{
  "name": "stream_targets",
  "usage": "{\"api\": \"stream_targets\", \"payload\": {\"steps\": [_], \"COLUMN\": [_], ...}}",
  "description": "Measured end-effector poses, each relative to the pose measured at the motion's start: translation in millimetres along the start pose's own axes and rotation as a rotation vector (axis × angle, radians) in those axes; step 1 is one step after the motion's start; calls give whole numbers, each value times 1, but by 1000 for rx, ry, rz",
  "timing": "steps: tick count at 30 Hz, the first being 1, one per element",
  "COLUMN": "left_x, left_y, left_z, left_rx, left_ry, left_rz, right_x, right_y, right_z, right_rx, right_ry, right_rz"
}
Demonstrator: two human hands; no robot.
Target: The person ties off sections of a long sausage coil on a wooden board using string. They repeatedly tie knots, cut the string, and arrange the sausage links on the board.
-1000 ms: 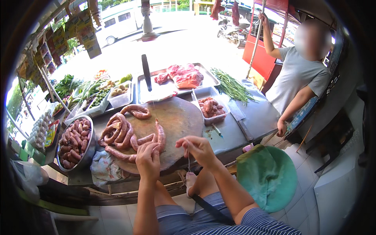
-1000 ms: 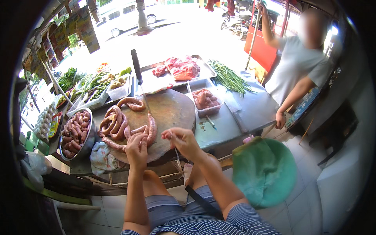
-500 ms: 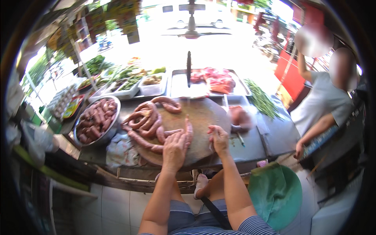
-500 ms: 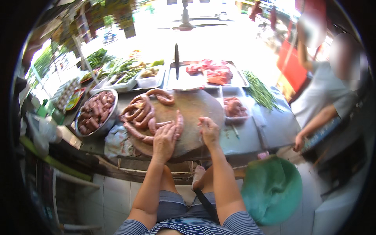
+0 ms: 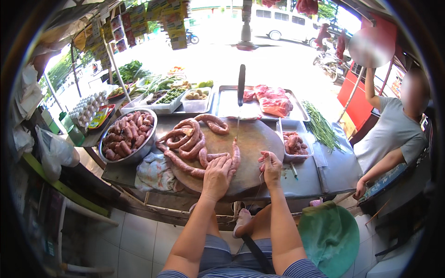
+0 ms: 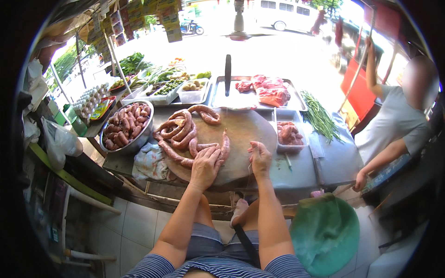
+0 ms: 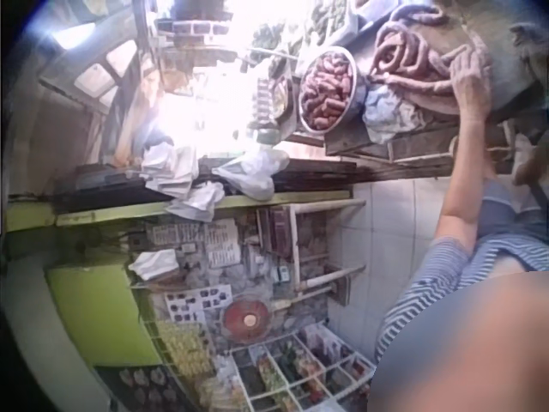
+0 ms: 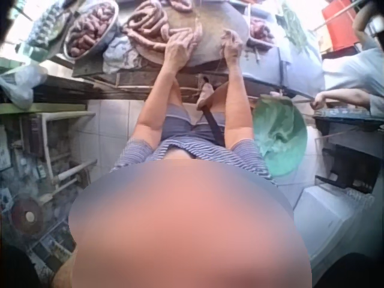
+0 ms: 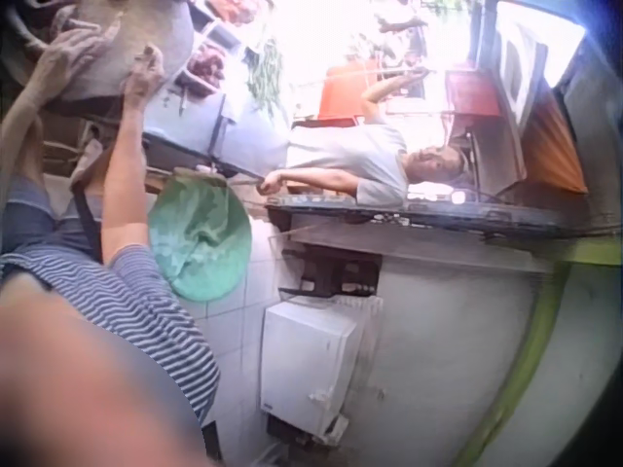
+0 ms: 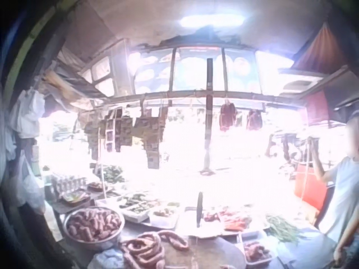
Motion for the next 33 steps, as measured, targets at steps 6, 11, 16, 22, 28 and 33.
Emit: {"api": "stream_targets", "payload": {"steps": [6,11,16,22,28,33], "left_x": [-8,-78,-148,-171,-152,-157], "left_y": [-4,-4,25,21,26,20], "left_z": [8,92,212,254,259,254], "left_rx": [-45,-120,-519,-251,-18,120], "left_ry": [13,658,1453,1490,1430,1456], "left_rz": [21,-91,-698,-854,-808,-724], "right_x": [-3,-4,-3,0,-2,-4], "right_y": [0,1,0,1,0,0], "right_z": [-1,-2,-1,-2,-2,-1], "right_rx": [-22,-31,-25,-15,-11,-10], "right_ry": [38,117,130,134,127,117], "right_rz": [-37,-19,8,1,9,12]}}
Point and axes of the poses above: each hand's wrist, its own y-axis away from the middle knuckle, its own z-axis out of the back of the hand, x = y × z, the point moved 1 cm from there along -y, towards the middle knuckle, and after that the axes turned 13 degrees about z, right-handed, at the moved point
